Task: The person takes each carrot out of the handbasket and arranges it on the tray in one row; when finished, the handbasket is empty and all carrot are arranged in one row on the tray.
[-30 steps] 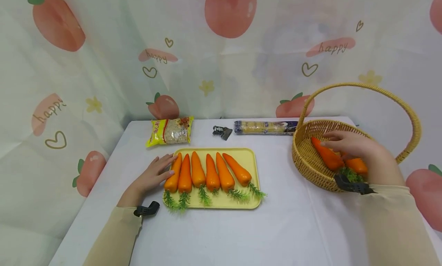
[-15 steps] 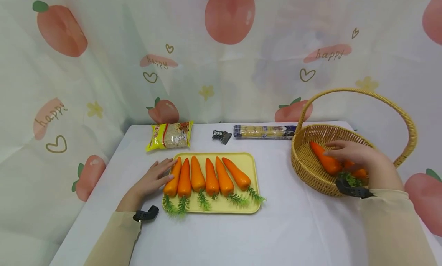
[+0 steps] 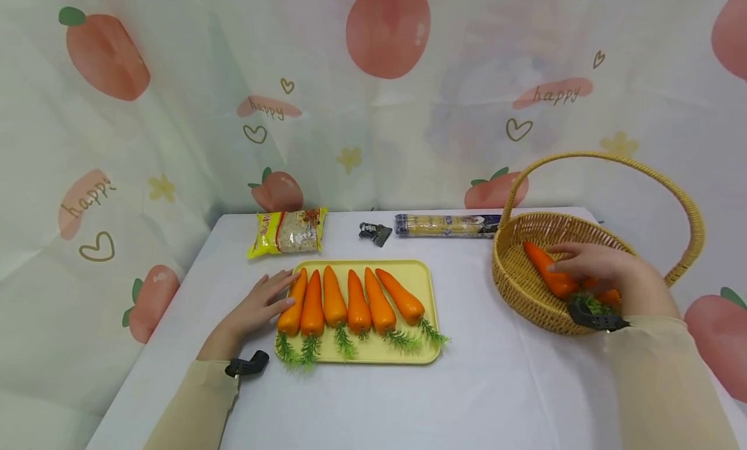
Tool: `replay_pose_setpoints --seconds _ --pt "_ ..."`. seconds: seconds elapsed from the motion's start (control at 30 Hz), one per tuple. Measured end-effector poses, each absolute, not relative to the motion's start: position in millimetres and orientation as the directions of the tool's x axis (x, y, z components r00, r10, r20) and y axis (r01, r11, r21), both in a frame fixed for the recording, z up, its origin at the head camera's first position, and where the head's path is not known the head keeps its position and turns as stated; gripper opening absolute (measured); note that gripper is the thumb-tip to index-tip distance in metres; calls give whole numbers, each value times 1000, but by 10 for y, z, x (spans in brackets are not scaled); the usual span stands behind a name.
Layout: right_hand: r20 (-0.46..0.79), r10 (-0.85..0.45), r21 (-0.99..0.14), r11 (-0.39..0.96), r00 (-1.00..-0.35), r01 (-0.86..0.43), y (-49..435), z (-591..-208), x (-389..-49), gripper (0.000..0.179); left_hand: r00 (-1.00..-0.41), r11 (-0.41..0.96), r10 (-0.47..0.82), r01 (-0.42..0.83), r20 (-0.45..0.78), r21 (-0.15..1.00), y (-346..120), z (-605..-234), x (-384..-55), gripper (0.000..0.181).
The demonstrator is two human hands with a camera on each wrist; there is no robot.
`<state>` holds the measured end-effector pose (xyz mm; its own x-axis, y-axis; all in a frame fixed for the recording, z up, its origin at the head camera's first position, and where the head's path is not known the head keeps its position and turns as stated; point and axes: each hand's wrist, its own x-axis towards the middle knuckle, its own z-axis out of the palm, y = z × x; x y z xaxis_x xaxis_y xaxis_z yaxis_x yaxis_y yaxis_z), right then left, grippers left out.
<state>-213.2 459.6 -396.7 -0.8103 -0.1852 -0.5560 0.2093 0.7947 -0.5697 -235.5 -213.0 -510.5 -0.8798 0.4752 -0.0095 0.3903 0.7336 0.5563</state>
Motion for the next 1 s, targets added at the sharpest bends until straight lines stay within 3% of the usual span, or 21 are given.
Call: replay_pose_setpoints --seconds 1.0 --pt "-541 -169 -629 731 -824 263 4593 -4034 -2181 81 -877 720 480 395 2 571 -2134 -5080 -2331 63"
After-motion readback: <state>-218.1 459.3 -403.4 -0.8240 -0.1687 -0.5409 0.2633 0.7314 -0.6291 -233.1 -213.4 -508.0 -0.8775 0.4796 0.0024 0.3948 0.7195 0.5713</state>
